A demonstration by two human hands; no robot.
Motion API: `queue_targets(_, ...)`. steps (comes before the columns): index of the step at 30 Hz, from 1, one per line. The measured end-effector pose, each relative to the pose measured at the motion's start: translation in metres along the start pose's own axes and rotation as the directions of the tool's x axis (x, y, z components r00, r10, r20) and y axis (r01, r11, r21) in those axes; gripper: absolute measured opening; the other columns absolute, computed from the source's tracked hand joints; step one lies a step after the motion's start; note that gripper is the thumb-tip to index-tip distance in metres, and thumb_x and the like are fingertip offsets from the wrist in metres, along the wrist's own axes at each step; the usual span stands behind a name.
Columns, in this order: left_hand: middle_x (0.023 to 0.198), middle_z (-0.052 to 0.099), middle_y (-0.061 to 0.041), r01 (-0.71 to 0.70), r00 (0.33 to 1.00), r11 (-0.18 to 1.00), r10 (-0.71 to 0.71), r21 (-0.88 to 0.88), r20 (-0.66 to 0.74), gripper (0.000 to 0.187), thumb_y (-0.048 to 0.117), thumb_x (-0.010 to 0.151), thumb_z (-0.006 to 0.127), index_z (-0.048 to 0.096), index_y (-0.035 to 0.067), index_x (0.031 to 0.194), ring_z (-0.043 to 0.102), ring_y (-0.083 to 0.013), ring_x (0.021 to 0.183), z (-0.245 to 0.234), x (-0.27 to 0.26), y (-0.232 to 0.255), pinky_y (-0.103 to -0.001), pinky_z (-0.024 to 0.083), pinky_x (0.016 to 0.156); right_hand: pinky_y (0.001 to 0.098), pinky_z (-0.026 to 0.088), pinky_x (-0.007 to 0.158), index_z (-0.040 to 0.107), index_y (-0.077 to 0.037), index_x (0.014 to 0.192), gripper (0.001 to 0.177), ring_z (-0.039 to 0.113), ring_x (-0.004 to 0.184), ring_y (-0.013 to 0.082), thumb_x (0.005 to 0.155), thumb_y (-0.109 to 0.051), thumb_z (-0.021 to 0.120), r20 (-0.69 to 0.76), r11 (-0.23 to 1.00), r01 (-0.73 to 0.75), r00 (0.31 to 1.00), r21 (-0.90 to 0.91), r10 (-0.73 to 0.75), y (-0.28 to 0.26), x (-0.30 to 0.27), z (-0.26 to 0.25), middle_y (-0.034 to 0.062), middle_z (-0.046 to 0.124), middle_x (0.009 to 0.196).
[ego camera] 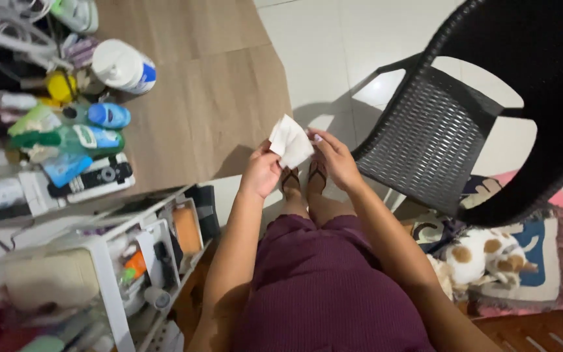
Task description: Using wet wipes to clean a desk surface, a chair, and various electronic devices like a remote control, smartphone, and laptop.
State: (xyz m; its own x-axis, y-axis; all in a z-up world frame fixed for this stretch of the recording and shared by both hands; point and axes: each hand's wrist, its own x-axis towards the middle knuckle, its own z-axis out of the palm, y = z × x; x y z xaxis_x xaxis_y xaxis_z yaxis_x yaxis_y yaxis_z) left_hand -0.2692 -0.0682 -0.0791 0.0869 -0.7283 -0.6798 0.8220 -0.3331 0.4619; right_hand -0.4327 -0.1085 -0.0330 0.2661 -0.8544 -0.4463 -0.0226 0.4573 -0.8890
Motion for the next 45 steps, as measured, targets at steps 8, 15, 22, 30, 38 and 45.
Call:
queue_targets(8,0.107,0.065,-0.013,0.04,0.935,0.94,-0.154,0.34,0.318,0.045,-0.021,0.075,0.047,0.066,0.003,0.108,0.063,-0.023,0.097,0.006,0.013,-0.02,-0.041,0.057,0.079,0.022,0.053,0.059,0.066,-0.007,0.113,0.027,0.058,0.072,0.009,0.087,-0.004,0.057,-0.087,0.958,-0.11,0.987,0.267,0.137,-0.02,-0.025,-0.035,0.0051,0.065,0.089)
queue_targets(15,0.121,0.061,-0.012,-0.208,0.821,0.75,-0.215,0.628,0.529,0.029,-0.004,0.08,0.046,0.071,-0.002,0.095,0.054,-0.0116,0.092,0.101,-0.024,-0.007,-0.018,0.046,0.07,0.0182,0.047,0.054,0.064,0.004,0.109,0.028,0.053,0.065,0.0083,0.086,-0.006,0.051,-0.235,0.871,0.018,0.966,0.491,0.112,-0.032,-0.05,-0.07,0.0077,0.056,0.074)
queue_targets(22,0.102,0.068,-0.009,-0.194,0.859,0.521,-0.32,0.831,0.4,0.039,-0.004,0.072,0.069,0.067,0.007,0.109,0.062,-0.0094,0.087,0.145,-0.007,-0.056,-0.023,0.053,0.074,0.0182,0.053,0.061,0.068,-0.003,0.105,0.03,0.058,0.067,0.0054,0.077,0.004,0.064,-0.409,0.96,0.07,0.911,0.27,0.048,-0.032,-0.076,-0.122,0.0031,0.061,0.079)
queue_targets(30,0.078,0.066,-0.008,-0.046,0.928,0.447,-0.311,0.893,0.203,0.041,0.0,0.069,0.067,0.067,0.005,0.109,0.058,-0.0071,0.063,0.176,0.065,-0.184,-0.019,0.05,0.052,0.0239,0.056,0.072,0.066,-0.005,0.111,0.027,0.063,0.08,0.0095,0.085,0.001,0.061,-0.527,0.958,0.134,0.849,0.255,0.022,0.025,-0.089,-0.255,0.0073,0.067,0.093)
queue_targets(38,0.079,0.064,-0.015,-0.051,0.972,0.269,0.234,0.962,-0.014,0.027,0.018,0.073,0.076,0.071,0.01,0.098,0.063,-0.0201,0.07,0.177,0.17,-0.306,-0.03,0.05,0.058,0.0327,0.053,0.08,0.068,-0.021,0.108,0.033,0.067,0.089,0.0189,0.08,-0.006,0.061,-0.817,0.962,-0.25,0.574,-0.11,0.056,0.135,-0.092,-0.441,0.0019,0.07,0.095)
queue_targets(45,0.122,0.044,-0.011,-0.098,0.8,0.051,0.598,0.994,0.049,0.025,0.035,0.065,0.083,0.073,0.02,0.083,0.043,-0.0303,0.119,0.223,0.175,-0.334,-0.033,0.035,0.103,0.0481,0.036,0.102,0.052,-0.004,0.129,0.054,0.048,0.119,0.0394,0.077,-0.011,0.068,-0.909,0.822,-0.513,0.417,-0.247,-0.013,0.153,-0.109,-0.553,0.0221,0.049,0.126)
